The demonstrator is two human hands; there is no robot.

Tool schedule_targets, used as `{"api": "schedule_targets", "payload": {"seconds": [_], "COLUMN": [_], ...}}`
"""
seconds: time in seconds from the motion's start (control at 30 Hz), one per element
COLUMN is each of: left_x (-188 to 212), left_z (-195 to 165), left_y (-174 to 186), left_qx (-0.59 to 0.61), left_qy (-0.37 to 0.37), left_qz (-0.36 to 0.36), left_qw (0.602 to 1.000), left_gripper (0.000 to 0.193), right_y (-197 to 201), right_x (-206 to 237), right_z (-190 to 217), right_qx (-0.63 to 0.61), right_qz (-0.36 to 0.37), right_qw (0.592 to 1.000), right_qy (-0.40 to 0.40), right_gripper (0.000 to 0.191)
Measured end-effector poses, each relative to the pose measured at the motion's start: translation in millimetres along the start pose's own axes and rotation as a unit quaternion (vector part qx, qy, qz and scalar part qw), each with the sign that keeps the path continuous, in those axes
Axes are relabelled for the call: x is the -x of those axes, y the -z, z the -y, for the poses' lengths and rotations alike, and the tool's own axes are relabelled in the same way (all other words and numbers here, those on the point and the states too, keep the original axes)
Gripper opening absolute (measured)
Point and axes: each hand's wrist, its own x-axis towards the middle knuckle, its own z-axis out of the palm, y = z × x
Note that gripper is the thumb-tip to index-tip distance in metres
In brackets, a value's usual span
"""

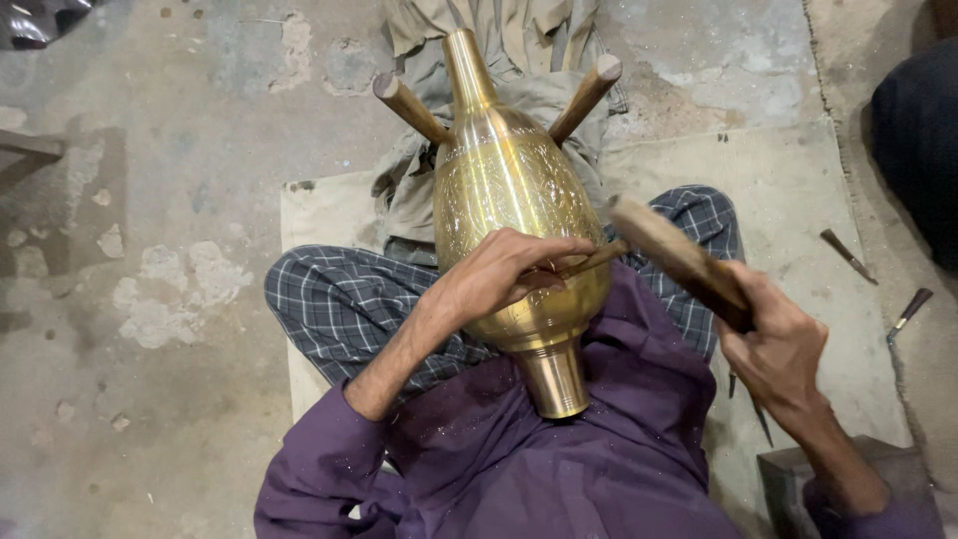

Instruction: The person sits cross-legged on the floor with a large brass vessel on their lap, holding a punch against the metal surface and striking it with a wooden mallet to emboss a decorative pattern. They reposition the punch repeatedly around the vessel body while hammering.

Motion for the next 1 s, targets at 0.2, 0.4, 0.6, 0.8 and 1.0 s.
{"api": "schedule_targets", "payload": {"seconds": [0.2, 0.4, 0.6, 0.8, 1.0], "left_x": [-1, -2, 0, 2, 2], "left_z": [-3, 5, 18, 23, 13], "left_y": [2, 2, -1, -8, -2], "left_qx": [0.004, 0.006, 0.023, -0.069, -0.012], "left_qy": [0.012, -0.005, -0.05, -0.058, 0.013], "left_qz": [0.018, 0.033, 0.042, 0.062, 0.006], "left_qw": [1.0, 0.999, 0.998, 0.994, 1.0], "left_gripper": [0.059, 0.053, 0.047, 0.048, 0.055], "right_y": [-5, -6, -14, -26, -21], "right_x": [5, 8, 17, 19, 8], "right_z": [8, 12, 1, -3, -1], "right_qx": [0.02, -0.017, -0.019, -0.092, -0.027], "right_qz": [-0.016, -0.019, -0.02, -0.05, -0.032], "right_qw": [1.0, 1.0, 1.0, 0.994, 0.999], "right_qy": [-0.007, -0.011, 0.005, 0.025, -0.013], "right_gripper": [0.04, 0.048, 0.057, 0.047, 0.053]}}
